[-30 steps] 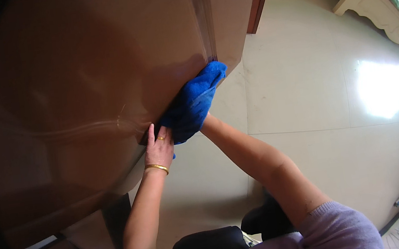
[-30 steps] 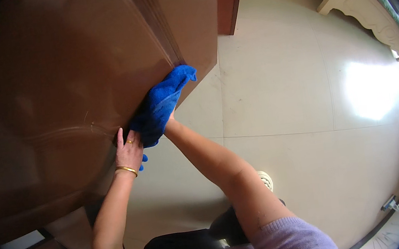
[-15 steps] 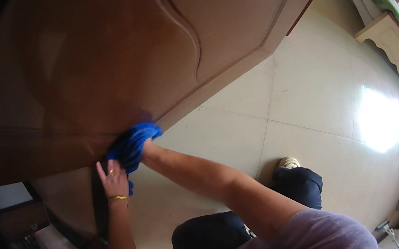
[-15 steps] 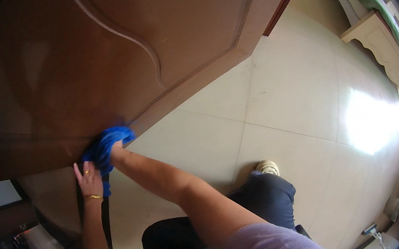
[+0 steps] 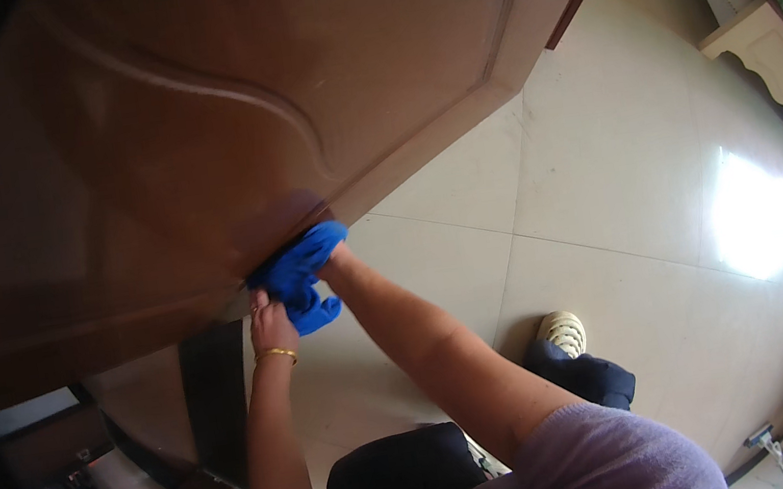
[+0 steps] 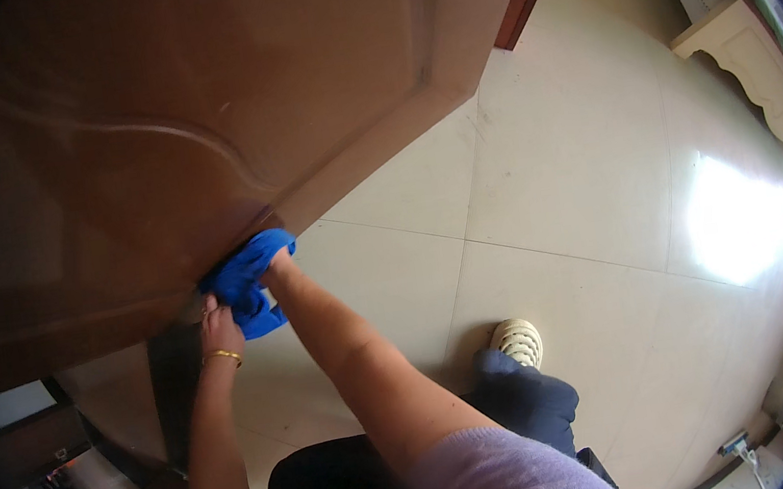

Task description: The person cleans a bedroom by wiping a laptop, a bed headboard, and a wardrobe with a blue cloth. They dip the cloth into a bucket of water to wet it before wiping the surfaces.

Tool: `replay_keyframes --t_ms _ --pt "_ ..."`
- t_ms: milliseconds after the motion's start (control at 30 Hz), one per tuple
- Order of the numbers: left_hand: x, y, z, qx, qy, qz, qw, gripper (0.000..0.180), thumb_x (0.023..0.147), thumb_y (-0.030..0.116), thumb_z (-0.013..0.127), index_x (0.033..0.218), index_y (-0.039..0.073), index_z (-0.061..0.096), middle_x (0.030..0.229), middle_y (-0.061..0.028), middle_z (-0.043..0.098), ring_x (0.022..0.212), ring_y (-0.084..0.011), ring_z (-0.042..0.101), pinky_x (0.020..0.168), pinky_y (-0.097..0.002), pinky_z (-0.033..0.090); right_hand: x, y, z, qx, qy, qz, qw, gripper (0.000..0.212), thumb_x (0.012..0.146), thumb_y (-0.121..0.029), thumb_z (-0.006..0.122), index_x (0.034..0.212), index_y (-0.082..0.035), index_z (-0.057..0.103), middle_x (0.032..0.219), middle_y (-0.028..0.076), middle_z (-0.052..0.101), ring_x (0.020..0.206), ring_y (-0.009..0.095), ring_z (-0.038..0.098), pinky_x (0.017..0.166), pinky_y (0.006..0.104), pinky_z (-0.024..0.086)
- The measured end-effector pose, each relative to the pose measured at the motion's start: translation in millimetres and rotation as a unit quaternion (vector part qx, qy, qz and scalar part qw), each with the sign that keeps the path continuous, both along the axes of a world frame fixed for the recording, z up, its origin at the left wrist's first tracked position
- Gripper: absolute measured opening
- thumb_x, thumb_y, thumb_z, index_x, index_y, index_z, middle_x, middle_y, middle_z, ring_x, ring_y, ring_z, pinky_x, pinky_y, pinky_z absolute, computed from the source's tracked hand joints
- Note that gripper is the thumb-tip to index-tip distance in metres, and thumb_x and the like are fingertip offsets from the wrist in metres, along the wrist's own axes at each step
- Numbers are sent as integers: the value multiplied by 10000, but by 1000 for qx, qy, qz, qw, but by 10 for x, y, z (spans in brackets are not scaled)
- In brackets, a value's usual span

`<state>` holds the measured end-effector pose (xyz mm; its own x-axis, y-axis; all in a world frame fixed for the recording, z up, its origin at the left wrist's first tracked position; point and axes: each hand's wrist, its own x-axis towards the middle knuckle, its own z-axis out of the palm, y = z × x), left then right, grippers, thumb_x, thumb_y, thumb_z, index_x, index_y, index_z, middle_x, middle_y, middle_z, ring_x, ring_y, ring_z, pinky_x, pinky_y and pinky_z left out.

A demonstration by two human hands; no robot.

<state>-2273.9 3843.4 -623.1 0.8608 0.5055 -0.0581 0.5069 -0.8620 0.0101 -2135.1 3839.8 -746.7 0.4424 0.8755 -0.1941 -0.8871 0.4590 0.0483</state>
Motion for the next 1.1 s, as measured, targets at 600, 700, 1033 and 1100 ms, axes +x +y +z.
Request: replay_keyframes --t_ms 600,700,1033,1100 --pt "3163 -1402 -405 26 -142 -307 941 128 769 100 486 783 66 609 1182 -40 479 1134 -200 431 748 -335 481 4136 -2592 -49 -707 -530 -126 451 293 818 -268 482 1062 -116 542 1112 115 530 1039 252 465 862 377 374" --pt "3387 -1643 -15 56 -151 -289 944 143 793 136 496 816 51 609 1142 -53 471 1065 -190 464 708 -323 485 4337 -2978 435 -670 -415 -190 585 309 820 -283 481 1081 -124 531 1132 106 521 1065 250 447 878 389 358" --pt "1315 -568 -33 23 -85 -107 990 196 850 163 458 1009 114 564 1275 -25 408 896 -256 533 713 -328 488 3054 -1827 1089 -476 -226 -164 834 366 828 -330 478 1147 -151 496 1199 77 491 1150 245 384 931 431 307" --pt "881 -378 -101 -79 -34 -4 996 224 857 173 459 1057 119 544 1276 -51 401 911 -280 529 762 -355 473 2628 -1524 1080 -457 -201 -127 857 378 829 -340 477 1160 -157 489 1213 71 485 1167 244 372 942 439 296"
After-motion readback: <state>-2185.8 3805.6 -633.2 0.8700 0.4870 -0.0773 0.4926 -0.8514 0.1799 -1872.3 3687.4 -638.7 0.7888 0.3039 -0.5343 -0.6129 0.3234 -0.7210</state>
